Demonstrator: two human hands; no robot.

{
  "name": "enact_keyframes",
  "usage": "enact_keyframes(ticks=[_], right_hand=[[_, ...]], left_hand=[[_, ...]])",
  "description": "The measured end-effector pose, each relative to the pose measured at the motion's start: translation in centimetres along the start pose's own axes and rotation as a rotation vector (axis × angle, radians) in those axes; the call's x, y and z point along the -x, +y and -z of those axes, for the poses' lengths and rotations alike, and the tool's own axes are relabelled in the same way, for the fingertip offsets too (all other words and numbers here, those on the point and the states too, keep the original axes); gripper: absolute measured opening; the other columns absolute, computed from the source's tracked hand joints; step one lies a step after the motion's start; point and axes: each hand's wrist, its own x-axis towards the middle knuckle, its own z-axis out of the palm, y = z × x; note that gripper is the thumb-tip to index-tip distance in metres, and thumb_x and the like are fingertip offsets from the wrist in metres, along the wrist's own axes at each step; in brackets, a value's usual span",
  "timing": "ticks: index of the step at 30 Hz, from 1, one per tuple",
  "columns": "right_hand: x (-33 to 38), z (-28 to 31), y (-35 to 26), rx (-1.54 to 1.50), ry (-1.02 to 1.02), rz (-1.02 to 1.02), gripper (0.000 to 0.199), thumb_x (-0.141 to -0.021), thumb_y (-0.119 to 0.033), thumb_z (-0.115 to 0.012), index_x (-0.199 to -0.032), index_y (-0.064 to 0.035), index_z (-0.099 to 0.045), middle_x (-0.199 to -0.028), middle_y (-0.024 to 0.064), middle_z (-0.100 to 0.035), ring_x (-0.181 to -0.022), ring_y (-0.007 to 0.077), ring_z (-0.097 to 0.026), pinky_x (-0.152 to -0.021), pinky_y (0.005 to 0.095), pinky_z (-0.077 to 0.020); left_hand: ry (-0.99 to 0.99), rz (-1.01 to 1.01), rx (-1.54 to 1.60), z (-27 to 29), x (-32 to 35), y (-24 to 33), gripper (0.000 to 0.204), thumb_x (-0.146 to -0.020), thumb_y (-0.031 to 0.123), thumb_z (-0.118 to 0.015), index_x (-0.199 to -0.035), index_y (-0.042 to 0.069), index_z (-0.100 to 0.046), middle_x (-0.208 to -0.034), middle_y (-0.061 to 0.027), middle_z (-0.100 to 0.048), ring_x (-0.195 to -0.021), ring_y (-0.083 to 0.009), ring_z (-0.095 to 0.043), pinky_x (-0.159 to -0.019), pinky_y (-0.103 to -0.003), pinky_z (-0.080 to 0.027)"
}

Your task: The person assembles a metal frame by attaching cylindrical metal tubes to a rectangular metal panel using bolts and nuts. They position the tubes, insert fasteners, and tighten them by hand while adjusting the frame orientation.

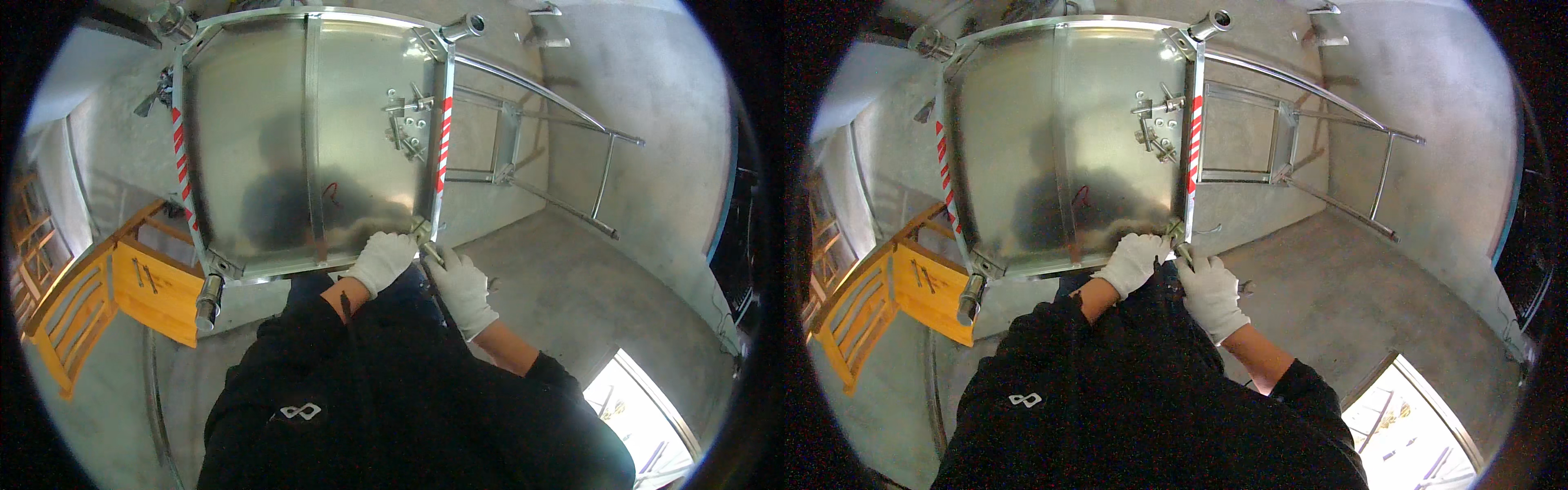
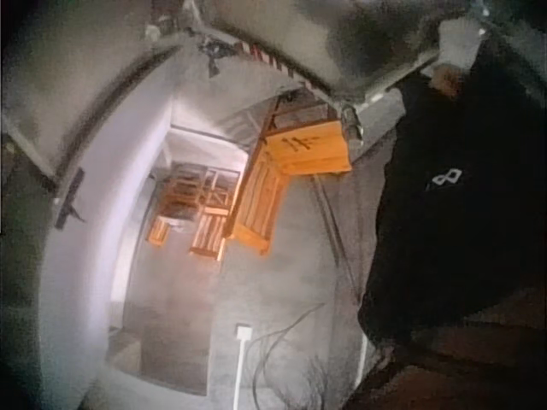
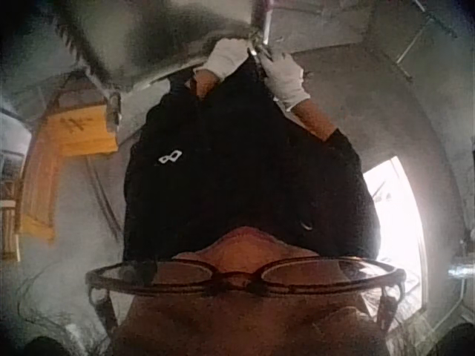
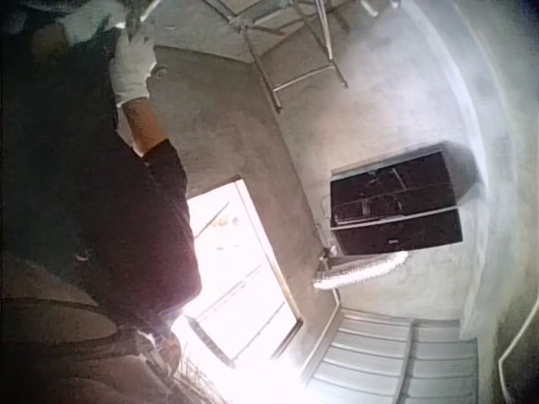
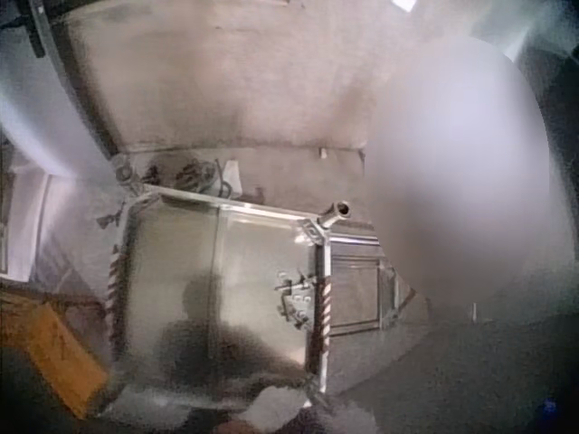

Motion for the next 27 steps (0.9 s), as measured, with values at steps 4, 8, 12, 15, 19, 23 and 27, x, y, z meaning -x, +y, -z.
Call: enact_keyframes(ticks=[4,8,12,15,19,23,27], right_hand=[[0.1,-0.4,0.9,-0.09,0.082,0.078,0.05,-0.07,-0.01,-0.067,-0.119,-0.0119,-0.058,-0.12,0.0091,-0.056,-0.09,0.0314,-0.06,-0.068,0.0403,-0.0547],[0.1,-0.5,0.9,-0.114,0.062,0.058,0.055,-0.069,-0.009,-0.068,-0.122,-0.0121,-0.057,-0.119,0.0087,-0.058,-0.092,0.0306,-0.06,-0.07,0.0406,-0.0546],[0.0,0.3,1.2,-0.198,0.103,0.062,0.052,-0.07,-0.009,-0.068,-0.121,-0.012,-0.058,-0.117,0.0096,-0.06,-0.093,0.0297,-0.062,-0.071,0.0391,-0.0544],[0.2,-0.1,1.6,-0.578,0.12,-0.128,0.042,-0.077,-0.015,-0.07,-0.117,-0.0092,-0.061,-0.11,0.0101,-0.065,-0.09,0.0264,-0.064,-0.073,0.0367,-0.0538],[-2.1,-1.8,4.7,-1.45,0.074,-0.902,0.037,-0.085,-0.03,-0.07,-0.11,-0.0021,-0.064,-0.1,0.0092,-0.068,-0.085,0.0188,-0.065,-0.075,0.0328,-0.0526],[-4.4,-2.7,6.0,-1.521,0.17,-0.801,0.041,-0.091,-0.03,-0.064,-0.115,0.0025,-0.062,-0.1,0.0119,-0.068,-0.083,0.0194,-0.064,-0.066,0.0332,-0.0536],[-7.1,-3.2,6.0,-1.343,0.245,-0.804,0.035,-0.09,-0.032,-0.065,-0.102,0.0007,-0.067,-0.087,0.0074,-0.067,-0.074,0.0141,-0.062,-0.065,0.0304,-0.0502]], left_hand=[[0.013,-0.022,-0.019,0.7,0.5,-0.2,0.025,-0.087,0.014,-0.05,-0.11,0.008,-0.059,-0.08,-0.0075,-0.065,-0.07,-0.0244,-0.067,-0.059,-0.037,-0.052],[0.01,-0.03,-0.06,0.9,0.6,-0.3,0.027,-0.087,0.014,-0.051,-0.112,0.008,-0.06,-0.072,-0.0061,-0.065,-0.061,-0.0226,-0.066,-0.051,-0.036,-0.052],[-0.02,-0.009,-0.064,1.8,0.5,0.0,0.027,-0.087,0.014,-0.051,-0.112,0.007,-0.06,-0.071,-0.0064,-0.064,-0.06,-0.0241,-0.066,-0.05,-0.038,-0.052],[-0.042,-0.019,-0.058,1.8,0.5,0.1,0.027,-0.088,0.014,-0.05,-0.112,0.007,-0.059,-0.071,-0.0069,-0.065,-0.062,-0.0242,-0.066,-0.052,-0.038,-0.052],[-0.023,-0.016,-0.041,1.2,0.7,-0.2,0.025,-0.089,0.014,-0.048,-0.112,0.008,-0.058,-0.072,-0.0075,-0.064,-0.064,-0.0271,-0.066,-0.054,-0.04,-0.051],[-0.073,0.025,0.022,3.4,1.2,0.3,0.032,-0.088,0.02,-0.054,-0.118,0.009,-0.056,-0.083,-0.0096,-0.063,-0.075,-0.0273,-0.065,-0.062,-0.04,-0.051],[0.086,0.12,0.19,7.7,5.6,-0.4,0.041,-0.085,0.022,-0.063,-0.123,0.008,-0.056,-0.088,-0.0111,-0.063,-0.08,-0.029,-0.063,-0.068,-0.041,-0.048]])
